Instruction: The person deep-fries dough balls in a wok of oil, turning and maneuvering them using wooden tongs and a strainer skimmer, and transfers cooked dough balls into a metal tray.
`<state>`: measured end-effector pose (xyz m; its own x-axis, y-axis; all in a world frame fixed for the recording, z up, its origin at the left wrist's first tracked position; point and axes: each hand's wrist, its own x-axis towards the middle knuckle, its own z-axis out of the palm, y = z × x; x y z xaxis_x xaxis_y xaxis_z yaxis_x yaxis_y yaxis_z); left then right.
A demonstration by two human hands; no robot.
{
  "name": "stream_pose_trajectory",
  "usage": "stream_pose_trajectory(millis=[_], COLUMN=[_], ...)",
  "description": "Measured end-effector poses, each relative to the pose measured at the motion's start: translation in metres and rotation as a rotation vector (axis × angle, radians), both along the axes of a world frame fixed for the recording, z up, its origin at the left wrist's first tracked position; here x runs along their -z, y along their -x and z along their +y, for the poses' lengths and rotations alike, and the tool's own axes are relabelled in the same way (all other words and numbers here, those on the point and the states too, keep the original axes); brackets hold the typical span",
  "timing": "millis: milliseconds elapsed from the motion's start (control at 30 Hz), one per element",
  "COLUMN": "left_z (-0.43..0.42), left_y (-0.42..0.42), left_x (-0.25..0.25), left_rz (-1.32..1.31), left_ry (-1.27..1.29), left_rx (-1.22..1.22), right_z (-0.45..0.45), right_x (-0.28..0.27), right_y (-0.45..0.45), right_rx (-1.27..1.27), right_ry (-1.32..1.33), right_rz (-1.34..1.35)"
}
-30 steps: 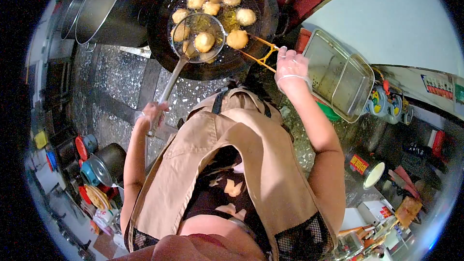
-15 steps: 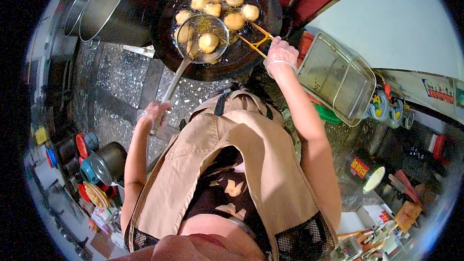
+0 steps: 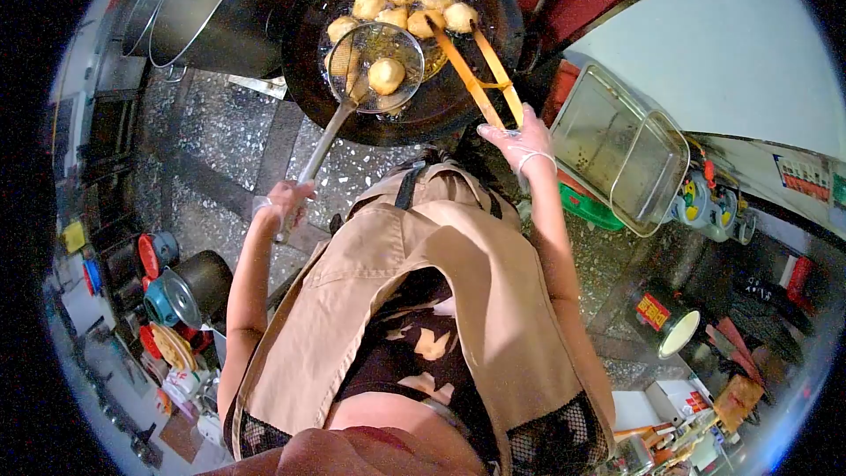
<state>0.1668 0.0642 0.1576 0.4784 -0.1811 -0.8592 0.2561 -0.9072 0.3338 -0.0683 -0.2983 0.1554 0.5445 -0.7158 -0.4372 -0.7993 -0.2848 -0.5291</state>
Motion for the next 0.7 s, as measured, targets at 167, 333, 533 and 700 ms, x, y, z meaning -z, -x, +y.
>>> stream_pose_trajectory(millis=[167,333,533,700], left_z=[-0.006,-0.006,-0.003,-0.002], left_y=[0.004,0.004,0.004,0.004], left_x=[-0.012,-0.012,-0.005,-0.004], left_rz=[-0.005,-0.011,-0.028,-0.028], left_ry=[-0.004,-0.008,-0.039,-0.034], left_rx=[-0.019,-0.035,-0.005,0.001], right_z=[0.015,0.031,0.044,0.038], right_x=[0.020,0.025,0.015,0.006], right_y=[-0.002,-0.010,-0.015,-0.023], right_rx=[0.276,0.115,0.363,0.171], right_ry=[-0.643,-0.652,-1.153,-1.141], right_rz=[-0.400,-0.359,-0.318,-0.064])
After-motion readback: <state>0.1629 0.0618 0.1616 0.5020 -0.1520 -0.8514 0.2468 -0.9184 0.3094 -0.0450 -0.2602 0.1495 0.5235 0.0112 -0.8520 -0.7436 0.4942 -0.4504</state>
